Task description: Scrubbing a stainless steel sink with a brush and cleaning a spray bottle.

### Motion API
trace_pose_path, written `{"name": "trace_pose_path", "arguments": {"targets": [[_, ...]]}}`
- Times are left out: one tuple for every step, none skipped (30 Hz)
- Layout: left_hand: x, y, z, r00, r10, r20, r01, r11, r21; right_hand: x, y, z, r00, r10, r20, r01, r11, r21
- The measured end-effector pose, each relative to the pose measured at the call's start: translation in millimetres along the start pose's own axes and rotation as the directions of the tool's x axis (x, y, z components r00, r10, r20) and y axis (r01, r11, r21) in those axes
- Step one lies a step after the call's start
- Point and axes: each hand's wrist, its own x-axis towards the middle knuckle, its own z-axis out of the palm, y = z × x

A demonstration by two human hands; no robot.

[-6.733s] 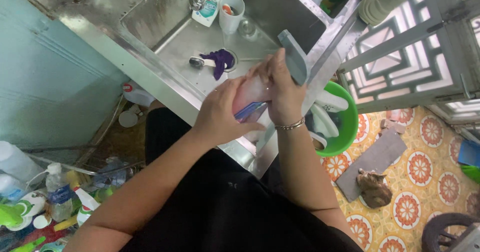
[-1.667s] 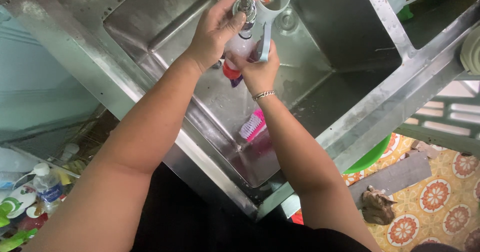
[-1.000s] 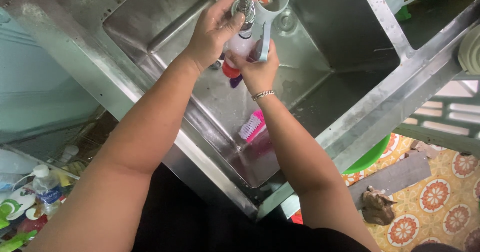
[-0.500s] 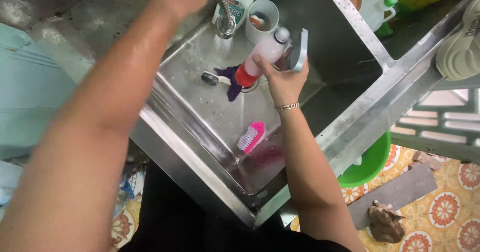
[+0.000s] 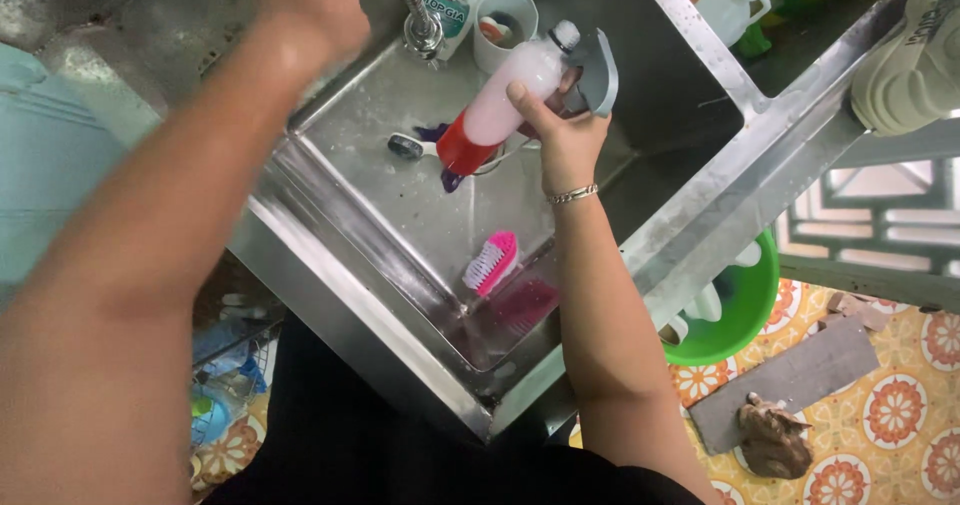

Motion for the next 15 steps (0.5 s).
{"name": "trace_pose_path", "arguments": {"targets": [[-21.1, 19.9, -8.9, 1.0, 0.001, 0.005, -0.001, 1.0, 0.004, -1.7, -4.8, 0.9, 0.995, 0.092, -0.028, -0.09, 0.994, 0.063], [-36.6, 46.2, -14.6, 1.0, 0.001, 0.009, -0.002, 1.0, 0.007, -3.5, -9.6, 2.1, 0.981, 0.185, -0.05, -0.178, 0.976, 0.127], [-55.9, 71.4, -25.4, 1.0, 0.002, 0.008, -0.002, 1.0, 0.006, -7.5, -4.9, -1.1, 0.982, 0.184, -0.051, -0.176, 0.976, 0.125], [-75.9, 96.1, -36.7, 0.976, -0.132, 0.171, 0.176, 0.946, -0.272, -12.2, -0.2, -3.5, 0.994, 0.112, 0.002, -0.112, 0.983, 0.143], [-96.9, 119.7, -48.8, 0.91, -0.21, 0.356, 0.374, 0.788, -0.49, -16.3, 4.6, -4.3, 0.997, 0.039, 0.06, -0.048, 0.985, 0.165], [-108.4, 138.8, -55.3, 0.911, -0.215, 0.352, 0.375, 0.786, -0.491, -23.9, 9.6, -5.5, 0.997, 0.037, 0.067, -0.047, 0.985, 0.164], [-120.8, 156.4, -63.4, 0.957, -0.141, 0.255, 0.272, 0.746, -0.608, -32.2, 14.6, -4.4, 0.994, 0.001, 0.111, -0.005, 0.999, 0.033], [-133.4, 174.1, -71.7, 0.986, -0.074, 0.146, 0.156, 0.691, -0.706, -40.8, 19.5, -3.1, 0.987, -0.03, 0.159, 0.046, 0.994, -0.097], [-138.2, 182.5, -73.9, 0.986, -0.082, 0.143, 0.159, 0.695, -0.702, -51.9, 15.9, 0.5, 0.985, -0.03, 0.168, 0.046, 0.995, -0.091], [-143.1, 191.0, -75.9, 0.983, -0.128, 0.129, 0.182, 0.716, -0.674, -63.3, 12.4, 3.9, 0.972, -0.007, 0.233, 0.038, 0.991, -0.125], [-147.2, 199.9, -76.4, 0.979, -0.17, 0.113, 0.203, 0.733, -0.649, -74.4, 8.7, 5.9, 0.956, 0.016, 0.294, 0.034, 0.986, -0.164], [-152.1, 198.2, -75.4, 0.979, -0.174, 0.109, 0.203, 0.734, -0.648, -79.8, 14.9, 5.6, 0.954, 0.015, 0.299, 0.036, 0.986, -0.164], [-156.9, 198.8, -72.9, 0.982, -0.183, 0.05, 0.167, 0.705, -0.689, -85.7, 20.5, 2.4, 0.955, 0.008, 0.295, 0.046, 0.984, -0.175], [-161.0, 199.7, -69.7, 0.981, -0.194, -0.008, 0.128, 0.676, -0.726, -90.9, 26.4, -1.4, 0.957, 0.001, 0.291, 0.056, 0.981, -0.186], [-159.9, 204.0, -76.8, 0.981, -0.193, -0.008, 0.126, 0.671, -0.73, -89.8, 23.9, -4.8, 0.957, 0.001, 0.289, 0.057, 0.98, -0.192]]}}
